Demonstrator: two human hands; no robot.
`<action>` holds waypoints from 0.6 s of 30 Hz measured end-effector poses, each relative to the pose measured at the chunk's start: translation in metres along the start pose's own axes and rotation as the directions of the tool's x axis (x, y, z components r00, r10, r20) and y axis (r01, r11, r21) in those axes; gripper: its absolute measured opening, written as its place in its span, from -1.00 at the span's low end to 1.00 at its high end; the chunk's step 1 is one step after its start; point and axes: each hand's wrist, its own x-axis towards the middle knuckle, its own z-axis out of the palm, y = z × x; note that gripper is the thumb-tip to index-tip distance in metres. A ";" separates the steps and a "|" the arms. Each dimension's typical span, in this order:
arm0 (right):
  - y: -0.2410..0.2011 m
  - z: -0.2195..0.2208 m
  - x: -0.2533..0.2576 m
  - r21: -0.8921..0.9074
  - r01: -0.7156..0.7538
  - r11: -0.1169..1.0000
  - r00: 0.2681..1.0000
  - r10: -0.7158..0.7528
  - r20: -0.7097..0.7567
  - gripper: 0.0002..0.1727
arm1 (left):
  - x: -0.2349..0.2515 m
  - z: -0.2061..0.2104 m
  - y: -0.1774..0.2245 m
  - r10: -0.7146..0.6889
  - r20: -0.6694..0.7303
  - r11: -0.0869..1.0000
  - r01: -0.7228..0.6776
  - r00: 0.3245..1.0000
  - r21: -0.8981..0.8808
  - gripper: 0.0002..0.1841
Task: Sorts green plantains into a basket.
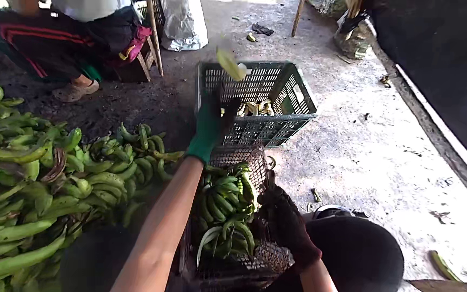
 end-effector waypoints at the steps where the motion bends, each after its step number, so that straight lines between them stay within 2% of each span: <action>1: 0.004 -0.006 0.002 0.001 0.019 1.000 1.000 -0.019 0.004 -0.56 | -0.024 0.020 -0.031 -0.130 0.207 0.987 0.106 0.970 0.123 -0.39; 2: 0.009 -0.011 0.003 -0.005 0.033 0.999 0.999 -0.032 0.010 -0.52 | -0.043 0.044 -0.067 -0.261 0.398 0.954 0.173 0.880 0.244 -0.43; 3: 0.015 -0.014 0.003 0.021 0.017 1.000 1.000 -0.017 0.012 -0.50 | -0.061 0.070 -0.107 -0.380 0.535 0.908 0.192 0.755 0.373 -0.41; 4: 0.019 -0.016 0.003 0.074 -0.027 0.997 0.999 0.025 0.020 -0.49 | -0.080 0.092 -0.137 -0.483 0.604 0.860 0.215 0.634 0.462 -0.36; 5: 0.022 -0.015 0.004 0.133 -0.076 0.988 0.997 0.073 0.029 -0.46 | -0.102 0.108 -0.159 -0.548 0.620 0.827 0.250 0.561 0.504 -0.32; 6: 0.024 -0.012 0.005 0.193 -0.120 0.974 0.993 0.115 0.035 -0.44 | -0.124 0.119 -0.174 -0.581 0.601 0.809 0.306 0.549 0.502 -0.31; 7: 0.026 -0.011 0.006 0.248 -0.154 0.957 0.988 0.150 0.035 -0.42 | -0.142 0.128 -0.184 -0.595 0.542 0.801 0.386 0.594 0.458 -0.34; 9: 0.028 -0.008 0.009 0.311 -0.176 0.934 0.983 0.185 0.001 -0.41 | -0.160 0.125 -0.173 -0.638 0.396 0.769 0.525 0.660 0.365 -0.36; 12: 0.031 0.014 0.017 0.424 -0.261 0.867 0.944 0.320 -0.075 -0.55 | -0.188 0.112 -0.158 -0.610 0.158 0.792 0.600 0.776 0.114 -0.34; 13: 0.037 0.025 0.021 0.438 -0.306 0.846 0.919 0.383 -0.098 -0.58 | -0.198 0.112 -0.150 -0.607 0.078 0.795 0.604 0.791 0.057 -0.33; 15: 0.063 0.049 0.019 0.351 -0.398 0.848 0.870 0.470 -0.150 -0.57 | -0.217 0.112 -0.134 -0.586 -0.026 0.810 0.586 0.810 -0.010 -0.40; 17: 0.092 0.073 0.010 0.128 -0.424 0.897 0.848 0.442 -0.292 -0.55 | -0.227 0.108 -0.120 -0.641 -0.064 0.768 0.638 0.765 -0.056 -0.48; 18: 0.101 0.079 0.005 0.003 -0.413 0.911 0.862 0.392 -0.320 -0.45 | -0.229 0.102 -0.114 -0.692 -0.078 0.721 0.687 0.717 -0.087 -0.52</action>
